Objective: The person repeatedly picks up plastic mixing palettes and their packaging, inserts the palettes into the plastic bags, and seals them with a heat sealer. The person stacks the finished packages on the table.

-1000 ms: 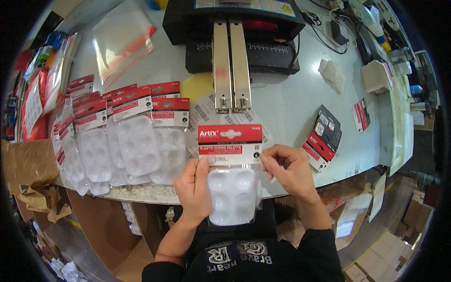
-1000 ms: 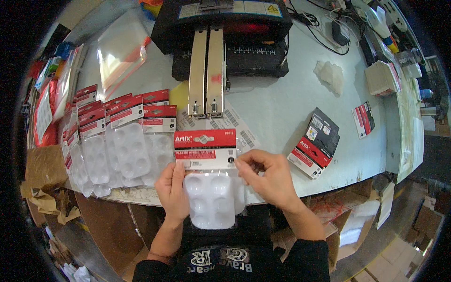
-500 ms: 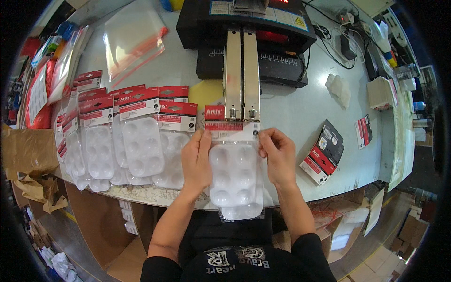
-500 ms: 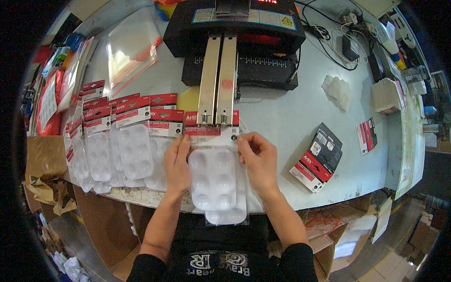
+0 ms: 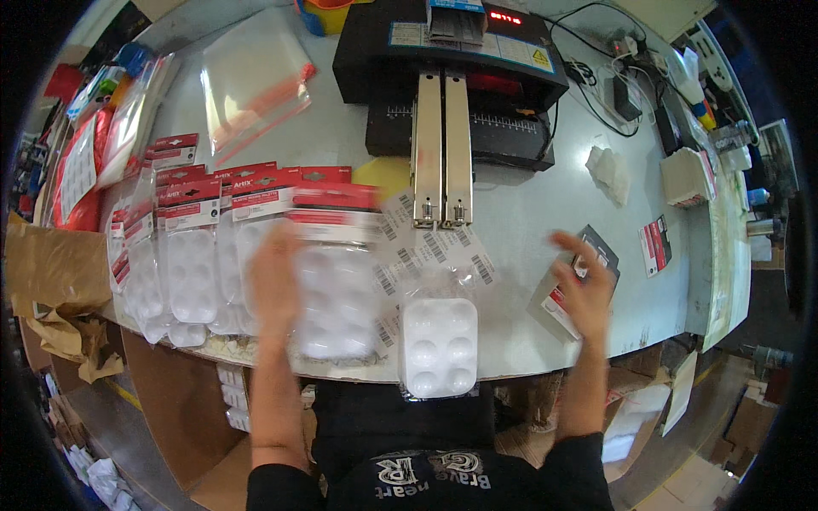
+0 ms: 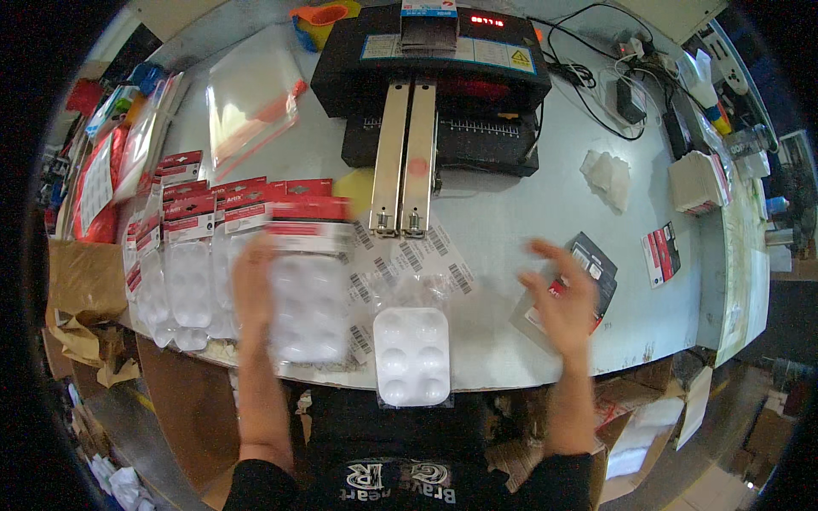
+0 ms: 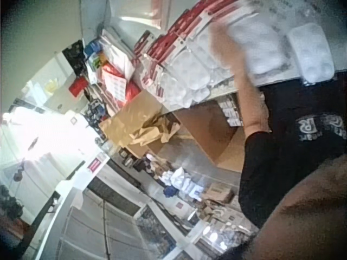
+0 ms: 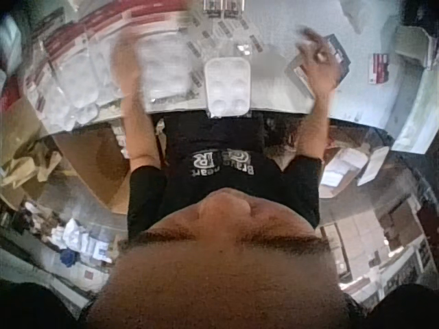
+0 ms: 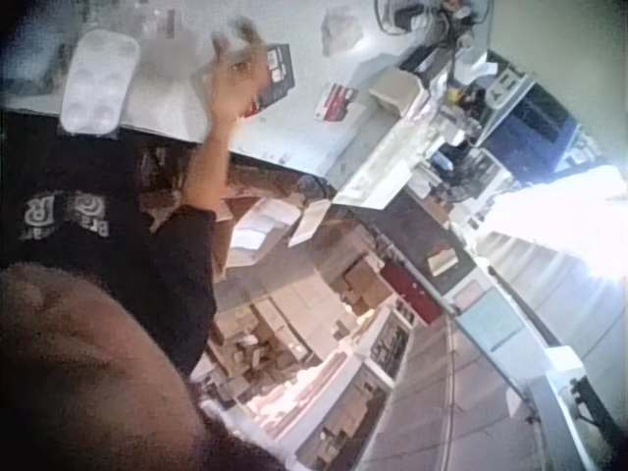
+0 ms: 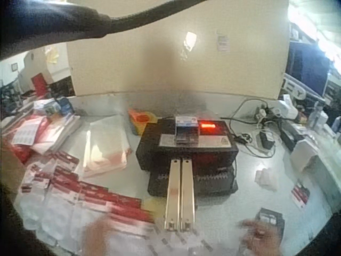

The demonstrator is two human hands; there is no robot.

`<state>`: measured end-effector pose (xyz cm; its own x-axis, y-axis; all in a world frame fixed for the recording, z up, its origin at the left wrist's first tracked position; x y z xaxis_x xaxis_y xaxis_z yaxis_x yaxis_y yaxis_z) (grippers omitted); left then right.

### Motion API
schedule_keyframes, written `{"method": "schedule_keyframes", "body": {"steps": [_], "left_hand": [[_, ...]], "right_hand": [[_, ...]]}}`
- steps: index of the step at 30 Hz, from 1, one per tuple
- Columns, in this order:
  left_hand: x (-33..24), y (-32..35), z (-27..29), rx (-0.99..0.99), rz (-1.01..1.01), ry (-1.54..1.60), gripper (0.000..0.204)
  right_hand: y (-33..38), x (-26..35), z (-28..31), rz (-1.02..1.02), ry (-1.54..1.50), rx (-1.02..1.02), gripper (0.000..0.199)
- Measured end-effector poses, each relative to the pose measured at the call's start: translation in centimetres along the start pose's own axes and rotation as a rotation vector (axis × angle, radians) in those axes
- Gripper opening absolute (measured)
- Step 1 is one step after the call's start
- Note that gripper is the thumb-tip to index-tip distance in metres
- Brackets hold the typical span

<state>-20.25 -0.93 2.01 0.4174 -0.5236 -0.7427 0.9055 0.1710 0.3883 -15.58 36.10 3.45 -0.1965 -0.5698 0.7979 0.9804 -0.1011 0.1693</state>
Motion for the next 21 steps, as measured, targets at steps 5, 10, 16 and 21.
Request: {"method": "schedule_keyframes", "body": {"steps": [5, 10, 16, 21], "left_hand": [[-3.8, 3.2, 2.5, -0.475, -0.445, -0.775, 0.024], [-0.2, 6.6, -9.2, 0.105, -0.591, -0.246, 0.020], [-0.5, 7.9, -9.8, 0.479, -0.280, 0.693, 0.011], [-2.3, 10.0, -10.3, 0.645, -0.196, 0.738, 0.018]], "right_hand": [[2.8, -6.1, 3.8, -0.049, 0.670, 0.039, 0.098], [2.5, -8.2, 4.3, -0.070, 0.614, -0.039, 0.091], [3.6, 0.0, 3.0, -0.077, 0.059, 0.076, 0.068], [1.8, 8.1, -3.0, 0.230, -0.007, 0.442, 0.046]]}}
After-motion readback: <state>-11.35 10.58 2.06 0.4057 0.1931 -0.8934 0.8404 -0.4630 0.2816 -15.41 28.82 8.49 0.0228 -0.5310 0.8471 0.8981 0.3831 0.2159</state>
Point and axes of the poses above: each hand's wrist, its own y-axis away from the middle knuckle, its own z-axis out of the back of the hand, x = y × z, the point moved 6 cm from there along -y, towards the middle knuckle, and after that the axes turned 11 degrees about x, right-handed, at the moved point
